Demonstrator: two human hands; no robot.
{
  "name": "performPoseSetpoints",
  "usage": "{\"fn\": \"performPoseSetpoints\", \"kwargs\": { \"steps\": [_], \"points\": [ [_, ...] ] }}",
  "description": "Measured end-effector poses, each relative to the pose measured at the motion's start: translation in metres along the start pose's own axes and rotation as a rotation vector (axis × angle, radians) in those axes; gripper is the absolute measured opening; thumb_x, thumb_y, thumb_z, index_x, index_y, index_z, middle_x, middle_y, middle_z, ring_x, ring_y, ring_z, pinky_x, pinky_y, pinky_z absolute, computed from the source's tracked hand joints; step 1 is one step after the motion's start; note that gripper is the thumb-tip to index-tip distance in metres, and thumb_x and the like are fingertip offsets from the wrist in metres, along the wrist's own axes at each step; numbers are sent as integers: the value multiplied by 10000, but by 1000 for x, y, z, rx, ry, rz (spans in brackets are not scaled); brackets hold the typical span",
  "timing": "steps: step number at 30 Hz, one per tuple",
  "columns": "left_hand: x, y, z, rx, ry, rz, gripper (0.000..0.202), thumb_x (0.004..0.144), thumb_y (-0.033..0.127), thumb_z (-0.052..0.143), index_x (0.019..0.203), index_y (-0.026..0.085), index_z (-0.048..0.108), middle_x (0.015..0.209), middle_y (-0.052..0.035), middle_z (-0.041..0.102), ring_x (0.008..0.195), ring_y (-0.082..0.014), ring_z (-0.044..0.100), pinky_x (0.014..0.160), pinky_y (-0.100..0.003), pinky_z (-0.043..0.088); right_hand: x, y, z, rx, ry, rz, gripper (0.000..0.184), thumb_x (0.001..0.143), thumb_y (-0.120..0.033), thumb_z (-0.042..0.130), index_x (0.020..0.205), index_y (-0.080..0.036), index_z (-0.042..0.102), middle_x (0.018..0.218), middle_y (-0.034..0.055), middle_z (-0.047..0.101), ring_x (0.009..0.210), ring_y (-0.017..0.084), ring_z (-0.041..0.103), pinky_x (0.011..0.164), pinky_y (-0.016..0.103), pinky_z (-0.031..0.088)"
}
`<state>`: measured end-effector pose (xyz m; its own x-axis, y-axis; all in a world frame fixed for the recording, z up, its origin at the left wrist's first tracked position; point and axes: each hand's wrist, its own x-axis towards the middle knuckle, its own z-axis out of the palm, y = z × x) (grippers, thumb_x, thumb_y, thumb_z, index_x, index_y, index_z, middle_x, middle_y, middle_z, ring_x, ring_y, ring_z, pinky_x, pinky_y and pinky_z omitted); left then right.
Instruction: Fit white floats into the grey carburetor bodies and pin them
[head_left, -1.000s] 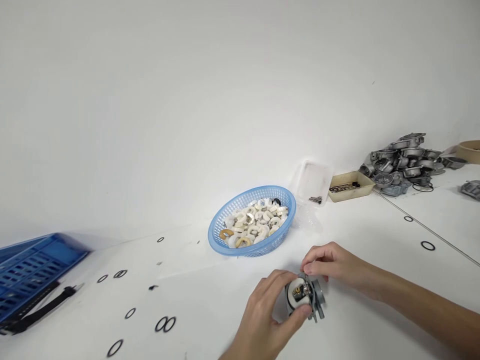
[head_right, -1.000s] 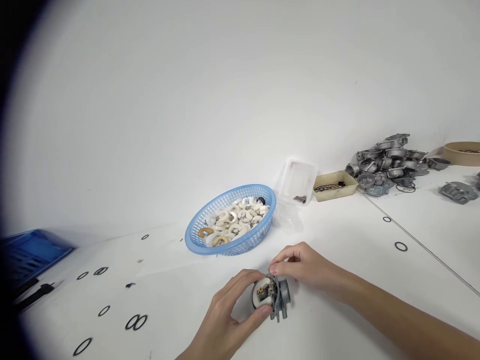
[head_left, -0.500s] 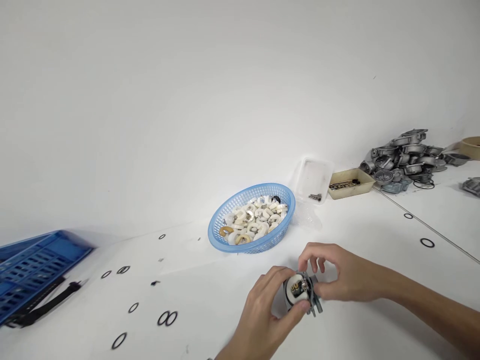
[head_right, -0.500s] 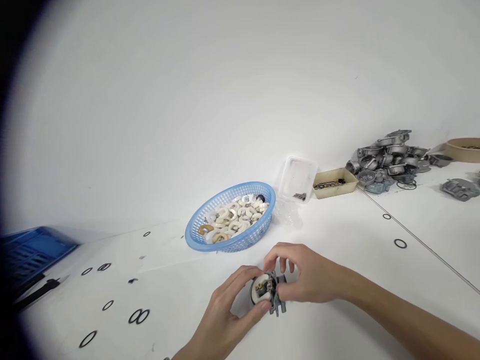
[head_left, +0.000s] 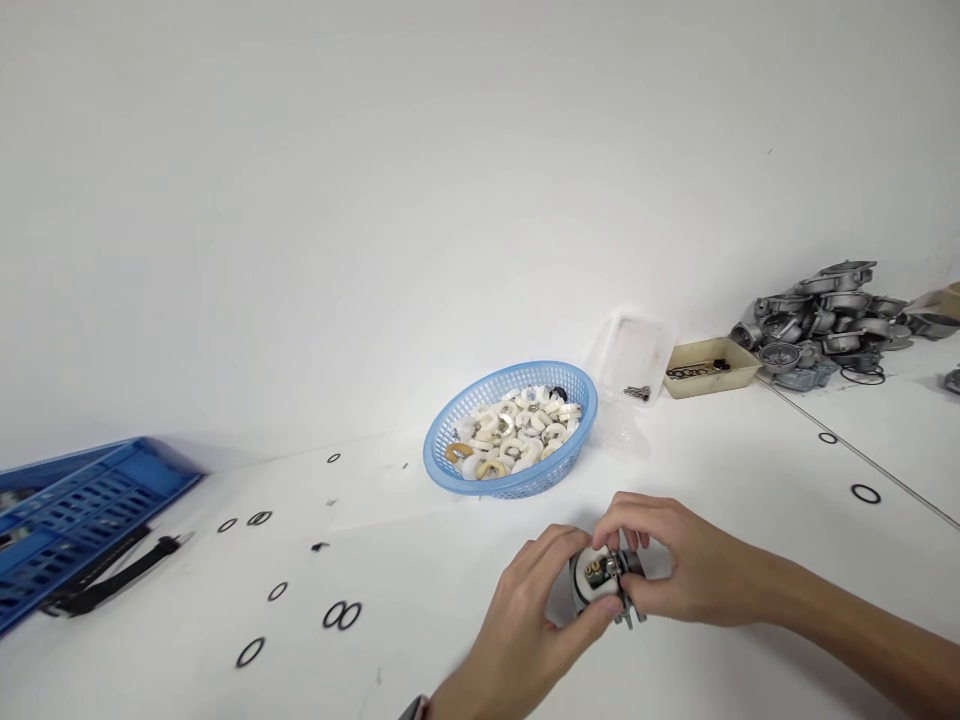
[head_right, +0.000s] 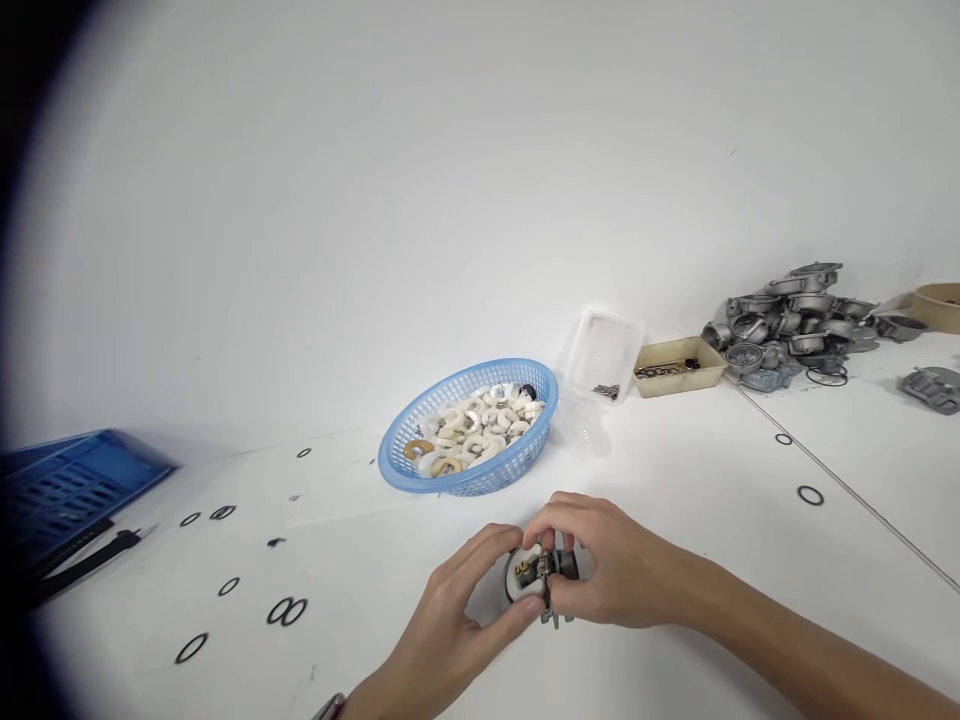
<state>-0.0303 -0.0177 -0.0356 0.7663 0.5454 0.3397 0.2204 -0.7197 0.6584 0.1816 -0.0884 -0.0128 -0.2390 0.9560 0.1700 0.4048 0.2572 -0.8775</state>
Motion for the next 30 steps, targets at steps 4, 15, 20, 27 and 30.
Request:
{"fn": "performPoseSetpoints", "kwargs": {
  "steps": [4,15,20,27,30],
  "points": [
    [2,1,0,-6,4,7,196,937,271,668,1125,250,614,1006,-14,678,888,-196,635,769,-308,514,1,-1,0,-2,2,13,271,745,-94,634,961,-257,639,921,-22,575,830,148,505,752,277,427],
    [1,7,0,-9,20,-17,196,934,361,659,1084,238,637,984,-41,685,875,-218,644,779,-337,523,-3,-7,-2,-34,-62,72,345,762,-94,592,1043,-292,627,991,-11,557,866,165,524,784,303,460],
    [4,4,-6,-46,78,9,374,924,557,647,1091,222,639,994,-57,680,900,-235,647,781,-349,531,-2,-10,-4,-83,-144,47,600,689,-95,659,1242,-307,561,1207,15,553,1080,208,553,910,331,490],
    [2,-12,-13,-57,291,-43,366,1022,547,507,1037,229,687,891,-49,697,800,-214,642,720,-326,530,0,3,18,-220,-79,-3,723,700,-165,742,1380,-256,515,1249,78,602,1187,275,544,1053,437,436],
    [1,-15,-11,-32,316,-107,374,1019,561,501,1013,242,697,886,-45,693,801,-222,643,728,-333,537,2,8,10,-140,-37,17,733,670,-201,799,1356,-259,546,1173,59,632,1099,268,609,980,414,496]
  ]
}}
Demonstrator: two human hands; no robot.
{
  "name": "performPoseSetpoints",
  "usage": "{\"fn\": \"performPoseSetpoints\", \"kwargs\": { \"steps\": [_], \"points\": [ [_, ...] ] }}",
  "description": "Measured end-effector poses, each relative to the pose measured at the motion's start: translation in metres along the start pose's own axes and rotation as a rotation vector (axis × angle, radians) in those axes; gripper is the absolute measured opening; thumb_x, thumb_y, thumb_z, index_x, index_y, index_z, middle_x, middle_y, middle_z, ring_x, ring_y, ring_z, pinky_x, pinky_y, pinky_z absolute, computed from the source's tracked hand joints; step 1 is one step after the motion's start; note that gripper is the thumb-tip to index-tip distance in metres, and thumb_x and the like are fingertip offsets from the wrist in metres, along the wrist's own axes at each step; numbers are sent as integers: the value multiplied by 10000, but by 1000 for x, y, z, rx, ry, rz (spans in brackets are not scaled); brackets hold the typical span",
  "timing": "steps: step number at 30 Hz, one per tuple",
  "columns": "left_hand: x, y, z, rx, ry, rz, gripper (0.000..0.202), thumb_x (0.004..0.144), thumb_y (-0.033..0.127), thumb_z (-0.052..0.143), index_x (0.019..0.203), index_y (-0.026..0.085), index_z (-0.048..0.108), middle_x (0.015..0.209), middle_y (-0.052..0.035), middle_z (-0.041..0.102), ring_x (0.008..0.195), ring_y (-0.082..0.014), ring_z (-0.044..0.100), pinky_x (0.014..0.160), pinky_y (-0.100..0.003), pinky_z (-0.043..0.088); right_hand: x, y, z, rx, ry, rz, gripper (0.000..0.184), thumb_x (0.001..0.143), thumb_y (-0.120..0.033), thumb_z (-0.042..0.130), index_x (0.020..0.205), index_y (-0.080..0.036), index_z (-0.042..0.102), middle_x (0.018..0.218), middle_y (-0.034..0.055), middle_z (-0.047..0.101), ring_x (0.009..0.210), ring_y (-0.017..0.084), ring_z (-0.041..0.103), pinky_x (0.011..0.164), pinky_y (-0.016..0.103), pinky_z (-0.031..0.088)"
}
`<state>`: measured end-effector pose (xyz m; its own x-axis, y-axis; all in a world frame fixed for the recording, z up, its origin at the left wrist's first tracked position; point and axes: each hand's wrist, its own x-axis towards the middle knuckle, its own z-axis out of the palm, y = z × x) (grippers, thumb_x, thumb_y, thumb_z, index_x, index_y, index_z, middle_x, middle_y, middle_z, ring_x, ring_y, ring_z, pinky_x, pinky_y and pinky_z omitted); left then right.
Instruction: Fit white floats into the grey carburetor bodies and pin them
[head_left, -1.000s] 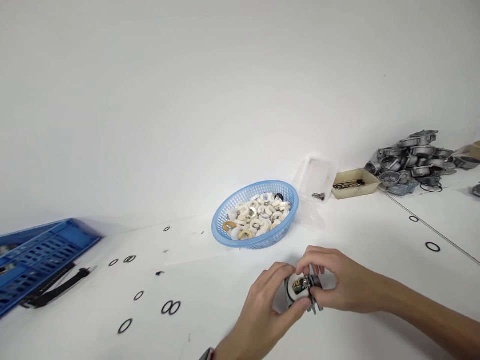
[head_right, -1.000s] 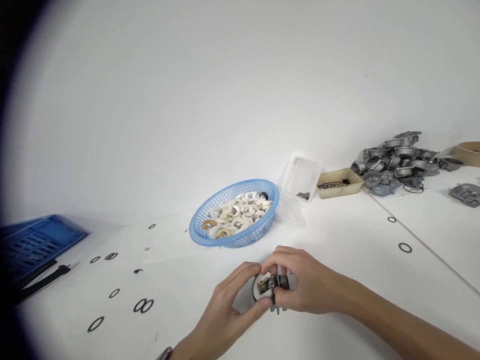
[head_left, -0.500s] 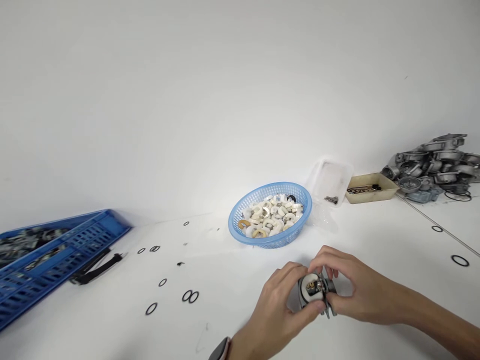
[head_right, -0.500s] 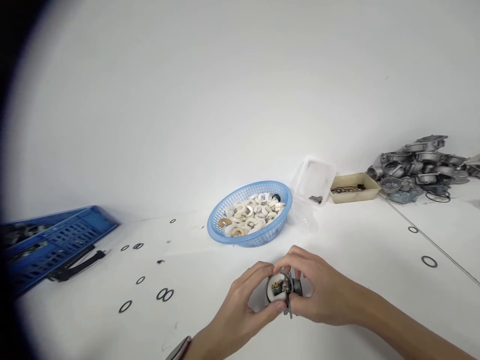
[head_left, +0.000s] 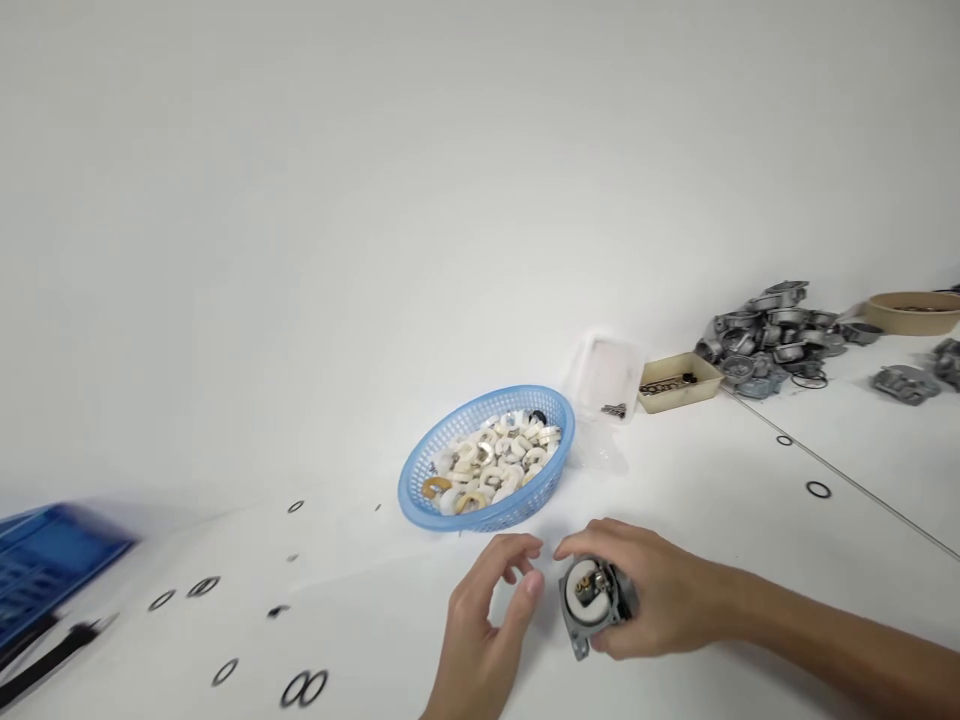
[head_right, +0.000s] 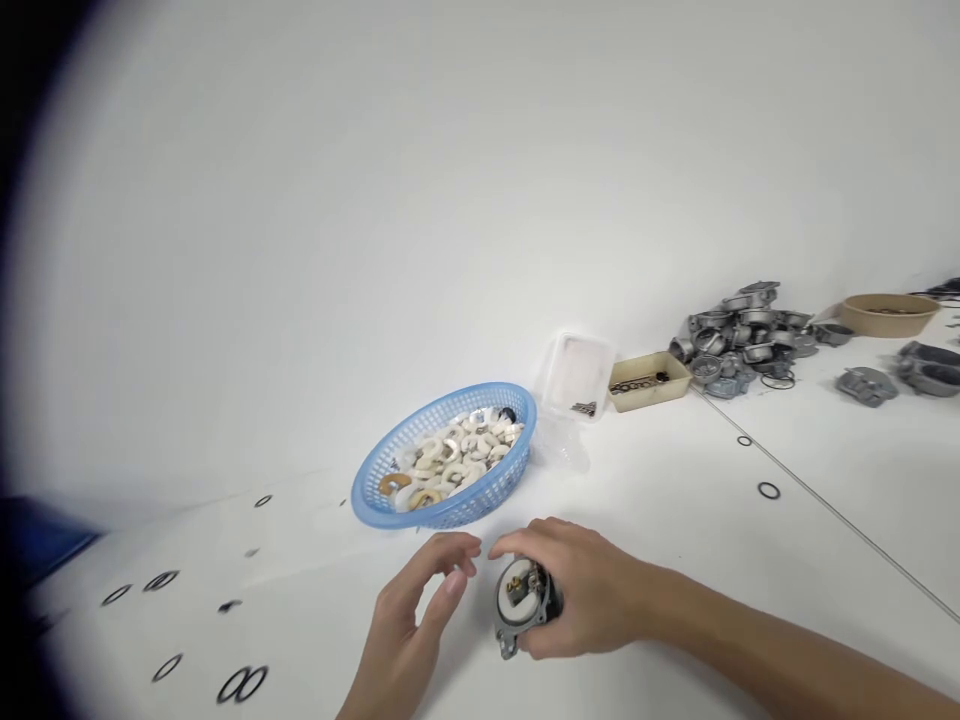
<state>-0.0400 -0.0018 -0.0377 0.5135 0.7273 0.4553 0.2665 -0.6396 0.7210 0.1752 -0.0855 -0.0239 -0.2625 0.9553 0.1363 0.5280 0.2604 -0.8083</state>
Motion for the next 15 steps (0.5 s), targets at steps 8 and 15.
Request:
{"fn": "performPoseSetpoints", "kwargs": {
  "steps": [8,15],
  "points": [
    [-5,0,2,63,29,-14,370,994,590,526,991,263,698,881,-37,690,793,-223,654,708,-316,557,-19,41,-125,-10,457,237,622,812,-359,730,1385,-229,527,1129,82,697,899,242,699,743,349,565],
    [-10,1,13,43,-23,14,381,1006,595,501,991,265,691,885,-35,682,724,-201,616,653,-291,544,-82,108,-199,-556,910,702,651,798,-447,668,1398,-225,549,1219,167,694,1085,382,645,810,435,494]
  ]
}}
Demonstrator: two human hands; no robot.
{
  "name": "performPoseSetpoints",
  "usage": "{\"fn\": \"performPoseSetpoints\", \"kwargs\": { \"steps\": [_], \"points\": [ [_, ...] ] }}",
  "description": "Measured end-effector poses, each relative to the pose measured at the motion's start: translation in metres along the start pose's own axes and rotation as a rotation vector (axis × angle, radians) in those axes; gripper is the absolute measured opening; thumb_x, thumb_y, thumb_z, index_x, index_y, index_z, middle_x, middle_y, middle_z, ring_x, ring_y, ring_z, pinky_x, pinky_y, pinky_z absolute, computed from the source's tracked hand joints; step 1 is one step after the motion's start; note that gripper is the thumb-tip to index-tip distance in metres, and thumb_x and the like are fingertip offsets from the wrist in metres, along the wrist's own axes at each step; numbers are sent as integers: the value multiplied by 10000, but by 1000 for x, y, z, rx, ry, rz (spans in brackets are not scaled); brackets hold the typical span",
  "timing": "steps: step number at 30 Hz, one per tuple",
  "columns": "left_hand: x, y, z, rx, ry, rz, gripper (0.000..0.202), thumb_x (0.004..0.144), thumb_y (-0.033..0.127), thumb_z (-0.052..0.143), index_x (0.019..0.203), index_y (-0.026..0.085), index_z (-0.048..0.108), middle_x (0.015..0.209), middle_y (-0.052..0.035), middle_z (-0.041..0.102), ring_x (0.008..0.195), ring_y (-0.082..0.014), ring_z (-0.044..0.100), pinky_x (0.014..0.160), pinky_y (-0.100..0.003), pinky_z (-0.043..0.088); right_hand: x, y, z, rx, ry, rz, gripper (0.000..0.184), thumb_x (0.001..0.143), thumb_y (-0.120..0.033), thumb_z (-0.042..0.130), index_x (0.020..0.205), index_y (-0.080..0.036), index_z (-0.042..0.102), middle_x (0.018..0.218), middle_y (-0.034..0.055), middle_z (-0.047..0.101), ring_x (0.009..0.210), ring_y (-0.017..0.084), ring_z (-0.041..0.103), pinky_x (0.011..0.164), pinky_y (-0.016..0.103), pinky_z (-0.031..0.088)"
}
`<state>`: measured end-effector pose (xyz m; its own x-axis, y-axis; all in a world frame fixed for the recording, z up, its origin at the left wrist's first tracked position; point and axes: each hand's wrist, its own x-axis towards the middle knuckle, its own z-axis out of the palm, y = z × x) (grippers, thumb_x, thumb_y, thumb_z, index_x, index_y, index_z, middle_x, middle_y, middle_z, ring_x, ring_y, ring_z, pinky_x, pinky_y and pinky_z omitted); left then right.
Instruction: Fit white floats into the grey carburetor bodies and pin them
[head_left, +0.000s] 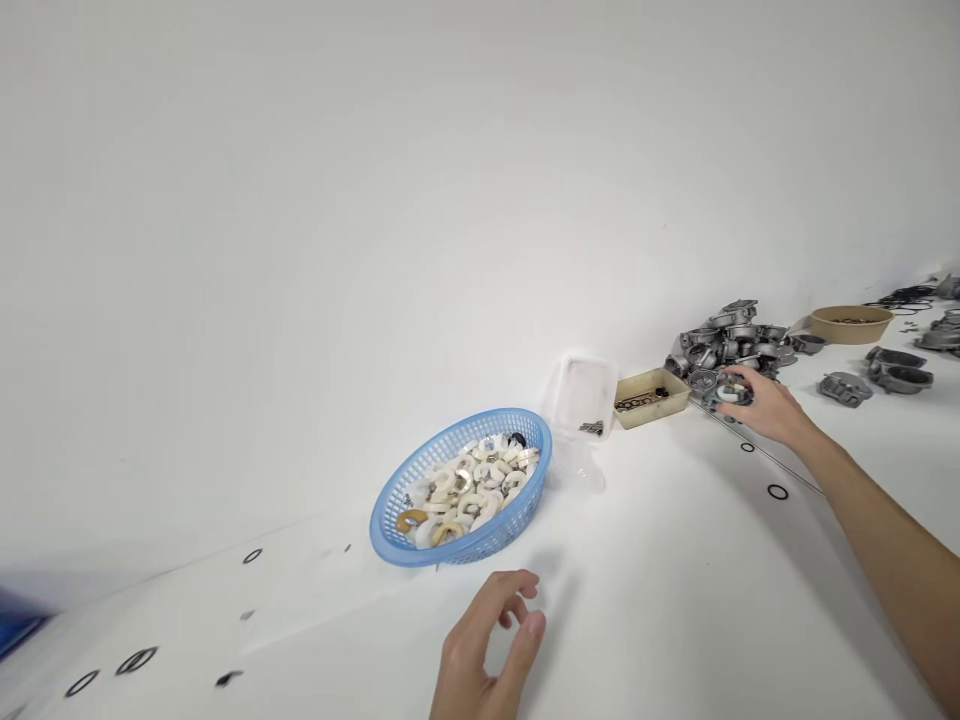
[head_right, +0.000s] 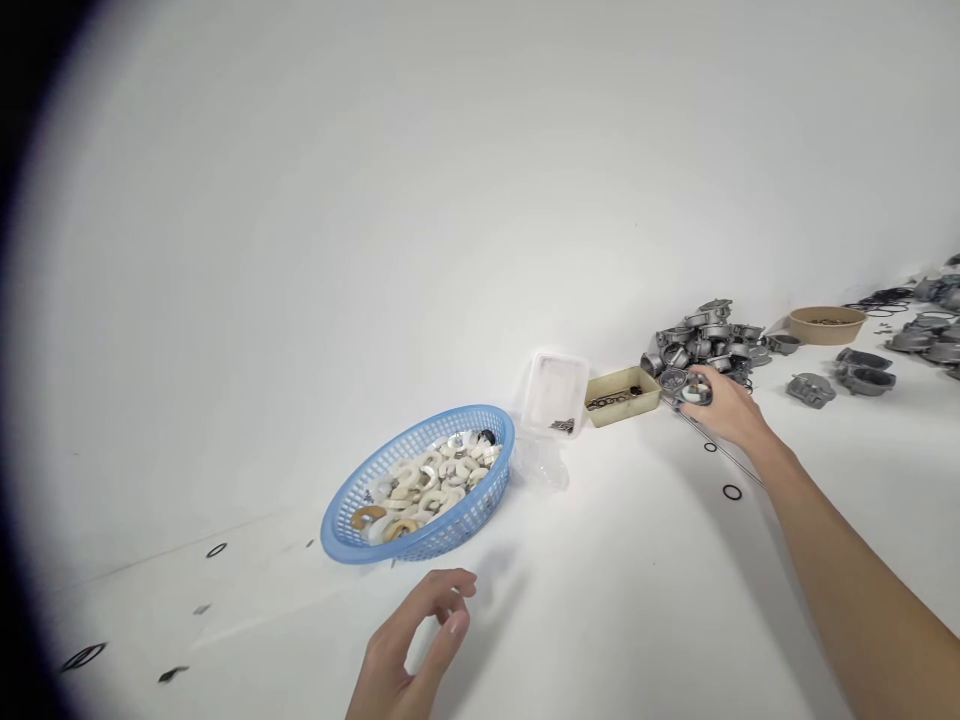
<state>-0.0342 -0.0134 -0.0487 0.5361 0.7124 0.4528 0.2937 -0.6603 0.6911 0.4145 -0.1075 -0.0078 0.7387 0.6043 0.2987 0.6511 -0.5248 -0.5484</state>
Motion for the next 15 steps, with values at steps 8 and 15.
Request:
{"fn": "performPoseSetpoints", "kwargs": {
  "steps": [8,15],
  "points": [
    [-2,-4,2,47,-22,64,303,1019,531,519,1032,270,673,909,-40,677,723,-196,603,701,-308,541,9,26,8,-118,27,134,699,781,-439,651,1431,-222,517,1292,198,656,1138,441,608,787,479,505],
    [6,-19,0,92,-14,173,197,1011,417,551,1067,268,667,872,-23,690,674,-179,625,649,-284,571,3,-14,-3,-6,161,-28,551,828,-537,616,1278,-220,623,1372,206,560,1294,466,483,961,560,458]
  ]
}}
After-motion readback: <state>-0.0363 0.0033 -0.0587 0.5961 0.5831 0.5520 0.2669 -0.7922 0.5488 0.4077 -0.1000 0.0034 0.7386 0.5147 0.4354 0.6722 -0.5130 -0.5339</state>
